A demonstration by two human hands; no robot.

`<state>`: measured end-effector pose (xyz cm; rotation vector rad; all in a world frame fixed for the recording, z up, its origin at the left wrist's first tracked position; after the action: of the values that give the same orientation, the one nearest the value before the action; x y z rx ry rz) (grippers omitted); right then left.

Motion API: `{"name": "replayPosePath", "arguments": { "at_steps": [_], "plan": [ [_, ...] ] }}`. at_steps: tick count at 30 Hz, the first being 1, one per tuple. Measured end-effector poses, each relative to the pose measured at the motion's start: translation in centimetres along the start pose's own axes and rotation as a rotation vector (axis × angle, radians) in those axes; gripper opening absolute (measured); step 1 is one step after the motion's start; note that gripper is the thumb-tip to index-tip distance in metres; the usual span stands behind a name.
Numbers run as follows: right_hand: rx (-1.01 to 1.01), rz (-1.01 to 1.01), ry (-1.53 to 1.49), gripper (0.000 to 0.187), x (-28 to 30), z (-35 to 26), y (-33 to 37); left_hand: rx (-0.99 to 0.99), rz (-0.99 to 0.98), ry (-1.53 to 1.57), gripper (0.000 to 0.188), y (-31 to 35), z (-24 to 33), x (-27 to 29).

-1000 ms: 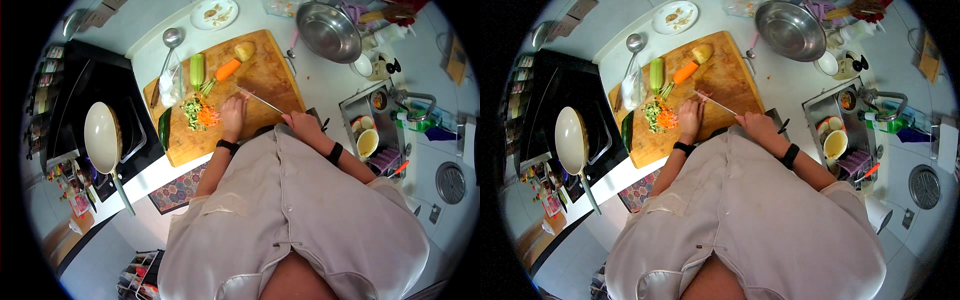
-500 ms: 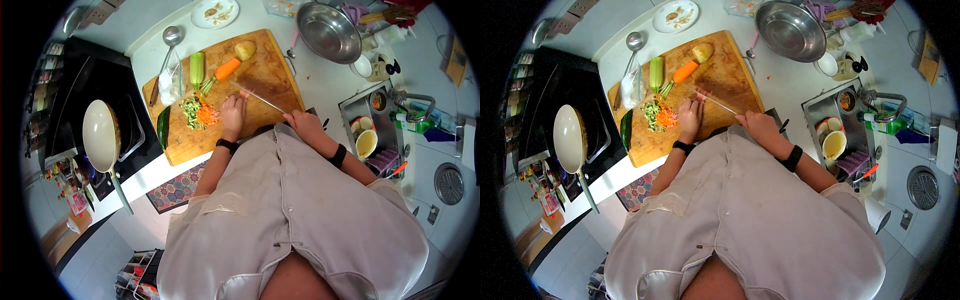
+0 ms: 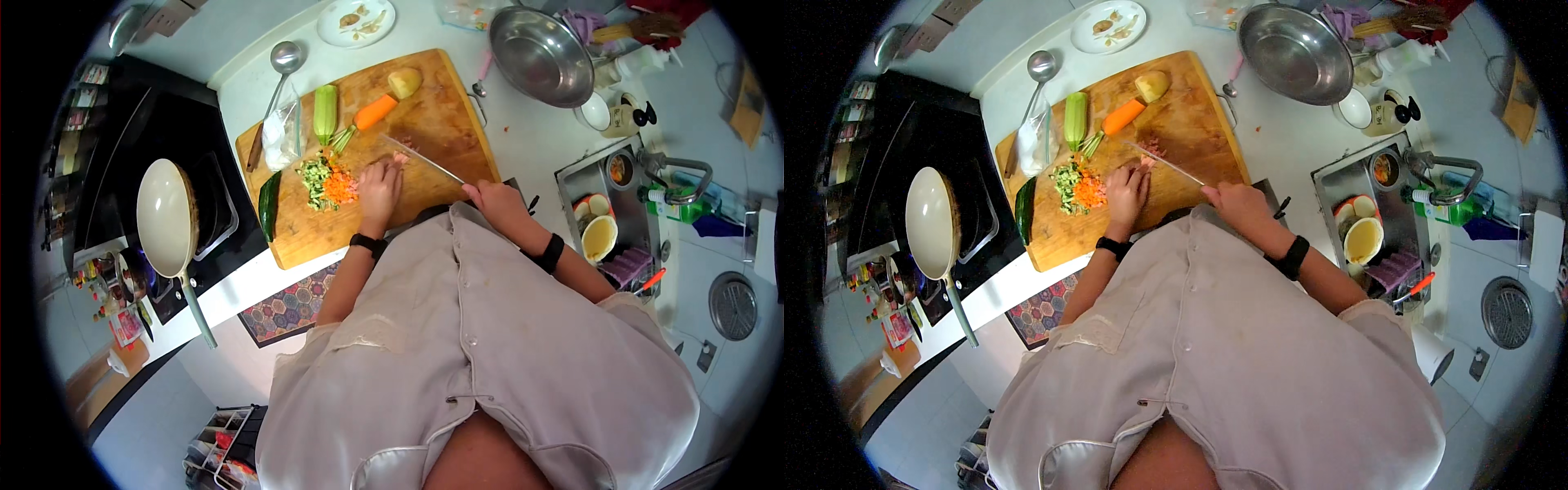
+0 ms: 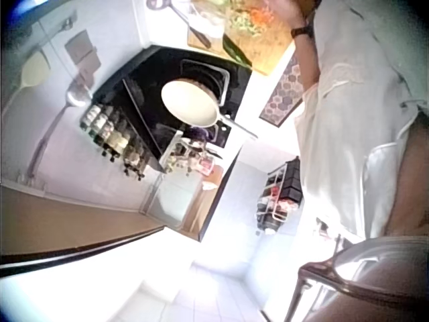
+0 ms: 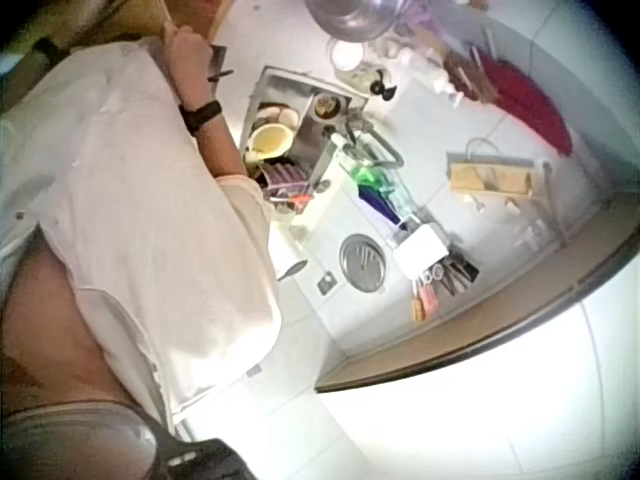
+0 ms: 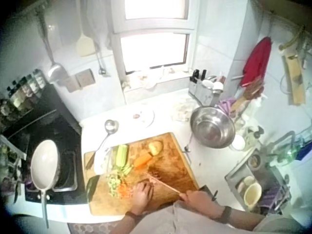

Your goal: The person dices a sausage and a cucumber on a wooden cutting board using a cleaver. The person peels a sausage, slices it lengthwise, then cross-cuts it into small pieces, and follows by slicing a peeled cucumber into rounds and then dicing those rounds.

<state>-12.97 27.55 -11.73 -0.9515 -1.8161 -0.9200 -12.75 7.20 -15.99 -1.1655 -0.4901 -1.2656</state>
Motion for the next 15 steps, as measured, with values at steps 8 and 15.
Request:
{"name": "replayPosePath", "arguments": {
  "at_steps": [8,15],
  "plan": [
    [-0.003,-0.055,-0.018,0.05,0.3,-1.0,0.4,0.054,0.045,0.08,0.011,0.1,-0.4,-0.5],
    [-0.062,-0.068,0.005,0.049,-1.3,0.2,0.1,0.05,0.032,0.092,0.013,0.4,-0.4,0.0]
  ]
}}
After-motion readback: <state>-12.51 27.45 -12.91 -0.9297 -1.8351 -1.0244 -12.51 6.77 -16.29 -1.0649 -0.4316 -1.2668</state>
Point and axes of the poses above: each hand's wrist, its own y-axis away from the middle knuckle, its own x-axis out of the back of the hand, z = x × y, the point moved 7 cm from there along -y, towards the middle knuckle, and after that the axes turned 6 degrees about -z, right-handed, at the moved point
